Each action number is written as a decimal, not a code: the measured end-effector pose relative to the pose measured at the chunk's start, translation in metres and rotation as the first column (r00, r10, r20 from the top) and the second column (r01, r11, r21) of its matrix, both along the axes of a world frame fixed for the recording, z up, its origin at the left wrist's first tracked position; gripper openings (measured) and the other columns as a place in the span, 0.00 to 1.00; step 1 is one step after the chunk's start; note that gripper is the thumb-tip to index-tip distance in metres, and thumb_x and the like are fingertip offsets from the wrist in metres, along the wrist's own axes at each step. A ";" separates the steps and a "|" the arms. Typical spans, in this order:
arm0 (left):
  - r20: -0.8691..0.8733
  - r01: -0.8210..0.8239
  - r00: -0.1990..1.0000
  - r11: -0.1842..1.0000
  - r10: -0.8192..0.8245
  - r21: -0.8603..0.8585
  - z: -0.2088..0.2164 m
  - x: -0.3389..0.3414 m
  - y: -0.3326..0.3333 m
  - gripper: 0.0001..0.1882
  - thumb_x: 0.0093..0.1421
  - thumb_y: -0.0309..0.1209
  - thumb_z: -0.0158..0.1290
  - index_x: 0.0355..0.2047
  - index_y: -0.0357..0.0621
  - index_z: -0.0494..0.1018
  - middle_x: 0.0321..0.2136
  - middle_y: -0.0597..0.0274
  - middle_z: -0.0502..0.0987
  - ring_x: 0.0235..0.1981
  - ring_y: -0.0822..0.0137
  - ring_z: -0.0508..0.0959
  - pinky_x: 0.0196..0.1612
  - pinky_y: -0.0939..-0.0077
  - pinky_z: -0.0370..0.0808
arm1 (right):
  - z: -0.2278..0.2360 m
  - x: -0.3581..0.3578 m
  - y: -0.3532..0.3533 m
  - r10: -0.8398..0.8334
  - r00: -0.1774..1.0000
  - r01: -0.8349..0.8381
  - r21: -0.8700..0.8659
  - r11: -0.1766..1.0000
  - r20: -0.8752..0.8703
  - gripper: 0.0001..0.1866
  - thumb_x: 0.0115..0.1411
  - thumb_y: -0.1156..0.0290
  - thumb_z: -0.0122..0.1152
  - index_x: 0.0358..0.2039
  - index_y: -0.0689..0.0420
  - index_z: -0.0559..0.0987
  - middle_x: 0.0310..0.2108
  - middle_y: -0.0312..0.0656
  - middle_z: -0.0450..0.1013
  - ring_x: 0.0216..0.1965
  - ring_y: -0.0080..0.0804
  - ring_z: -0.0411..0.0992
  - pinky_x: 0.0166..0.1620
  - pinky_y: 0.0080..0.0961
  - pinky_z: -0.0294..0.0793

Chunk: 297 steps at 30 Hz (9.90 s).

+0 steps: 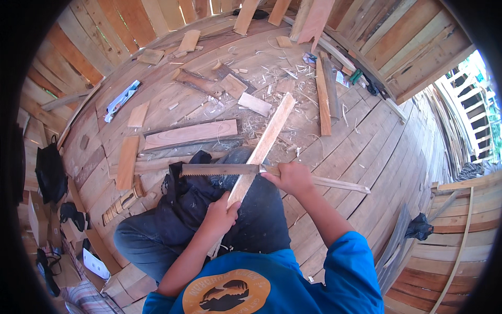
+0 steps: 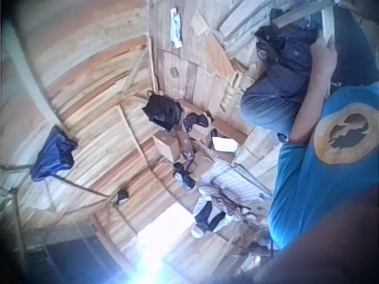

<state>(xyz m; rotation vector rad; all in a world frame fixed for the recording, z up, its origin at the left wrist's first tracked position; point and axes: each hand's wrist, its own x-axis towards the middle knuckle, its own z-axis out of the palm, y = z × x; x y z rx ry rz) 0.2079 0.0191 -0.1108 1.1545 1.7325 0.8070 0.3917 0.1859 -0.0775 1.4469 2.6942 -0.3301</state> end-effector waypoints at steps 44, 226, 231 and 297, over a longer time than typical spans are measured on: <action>-0.115 -0.036 0.993 0.999 0.032 -0.029 0.020 0.005 -0.006 0.16 0.62 0.33 0.48 0.45 0.34 0.66 0.22 0.36 0.75 0.28 0.38 0.77 0.32 0.48 0.74 | -0.008 -0.009 0.009 0.069 0.996 -0.067 -0.031 0.997 0.060 0.38 0.55 0.31 0.45 0.24 0.59 0.77 0.20 0.54 0.74 0.25 0.53 0.75 0.31 0.46 0.75; -0.227 -0.062 0.974 0.971 0.009 -0.231 0.042 -0.002 0.000 0.20 0.48 0.23 0.47 0.42 0.31 0.57 0.27 0.28 0.71 0.30 0.31 0.73 0.36 0.45 0.71 | -0.061 -0.012 0.146 0.231 0.973 -0.228 0.103 0.968 -0.019 0.36 0.54 0.31 0.48 0.22 0.58 0.73 0.14 0.47 0.72 0.18 0.46 0.74 0.24 0.40 0.74; -0.164 -0.100 0.985 0.944 0.050 -0.315 0.042 -0.009 0.004 0.19 0.49 0.23 0.46 0.43 0.33 0.57 0.27 0.28 0.71 0.32 0.31 0.73 0.37 0.45 0.71 | -0.036 -0.016 0.121 0.326 0.945 -0.327 -0.037 0.944 -0.013 0.42 0.44 0.26 0.53 0.33 0.59 0.70 0.14 0.46 0.71 0.20 0.44 0.75 0.23 0.37 0.74; -0.183 -0.066 0.983 0.980 0.031 -0.186 0.035 -0.018 0.001 0.18 0.48 0.24 0.48 0.39 0.32 0.57 0.25 0.32 0.72 0.28 0.35 0.75 0.33 0.48 0.73 | -0.064 0.013 0.188 0.003 0.999 -0.006 -0.062 0.998 -0.050 0.28 0.57 0.41 0.53 0.26 0.58 0.75 0.18 0.52 0.73 0.23 0.52 0.74 0.29 0.44 0.74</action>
